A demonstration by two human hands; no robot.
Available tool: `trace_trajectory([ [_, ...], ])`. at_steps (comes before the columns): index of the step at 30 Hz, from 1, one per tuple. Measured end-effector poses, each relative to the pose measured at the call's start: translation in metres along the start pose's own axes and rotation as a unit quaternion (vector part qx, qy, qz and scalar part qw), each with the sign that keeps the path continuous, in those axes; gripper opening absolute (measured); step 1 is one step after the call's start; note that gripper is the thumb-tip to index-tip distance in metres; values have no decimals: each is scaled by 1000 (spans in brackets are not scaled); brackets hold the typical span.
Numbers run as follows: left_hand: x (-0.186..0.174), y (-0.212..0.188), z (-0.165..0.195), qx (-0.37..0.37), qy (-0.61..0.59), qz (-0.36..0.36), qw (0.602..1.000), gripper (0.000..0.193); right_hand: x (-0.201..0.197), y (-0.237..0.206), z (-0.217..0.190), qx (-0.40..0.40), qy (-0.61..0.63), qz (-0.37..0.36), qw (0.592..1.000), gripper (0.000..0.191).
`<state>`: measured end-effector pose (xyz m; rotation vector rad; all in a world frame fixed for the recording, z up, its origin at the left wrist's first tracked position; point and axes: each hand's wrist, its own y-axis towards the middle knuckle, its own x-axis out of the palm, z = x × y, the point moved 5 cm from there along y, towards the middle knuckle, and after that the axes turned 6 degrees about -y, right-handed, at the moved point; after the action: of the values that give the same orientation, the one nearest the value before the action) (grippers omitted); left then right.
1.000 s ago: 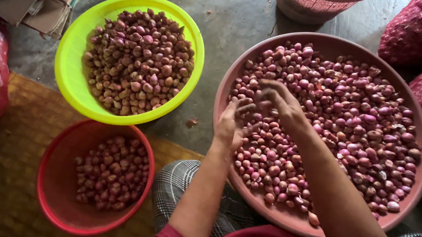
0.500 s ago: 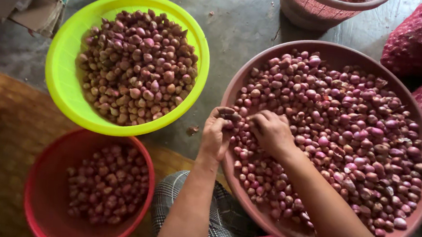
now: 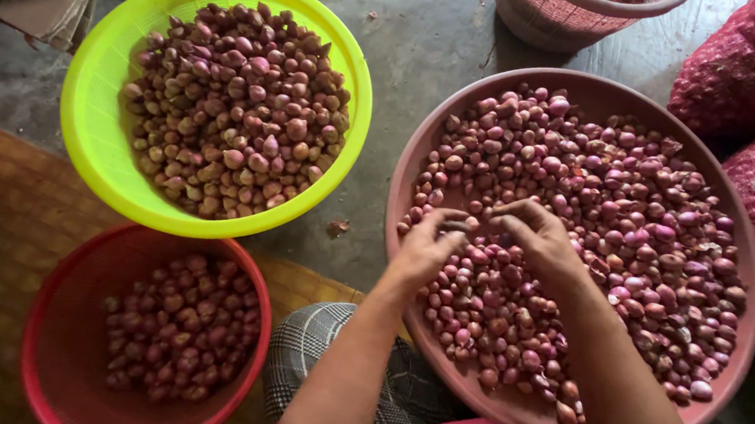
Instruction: The person sits on the floor and sorts shallots by hand, picking individual bulbs from a large basin, removing loose outer skins and roots, and placing the cleaned shallots into a green bowl while discarding debris into a nearby basket.
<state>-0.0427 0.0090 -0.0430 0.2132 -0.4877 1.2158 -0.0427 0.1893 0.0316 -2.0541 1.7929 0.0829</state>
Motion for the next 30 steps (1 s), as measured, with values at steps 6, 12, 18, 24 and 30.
trace_trajectory([
  [6,21,-10,9,48,199,16,979,20,-5,10,-19,-79,-193,122,970,20],
  [12,20,-18,31,89,251,40,963,22,26,55,-57,-211,-459,175,845,25],
  [18,-6,-2,13,-38,9,122,992,33,32,49,-37,-135,-262,120,948,18],
  [24,6,-2,2,30,-12,80,996,25,40,10,-1,-88,122,76,986,12],
  [30,2,-4,8,-4,-92,60,994,13,3,7,-14,-139,57,169,974,12],
])
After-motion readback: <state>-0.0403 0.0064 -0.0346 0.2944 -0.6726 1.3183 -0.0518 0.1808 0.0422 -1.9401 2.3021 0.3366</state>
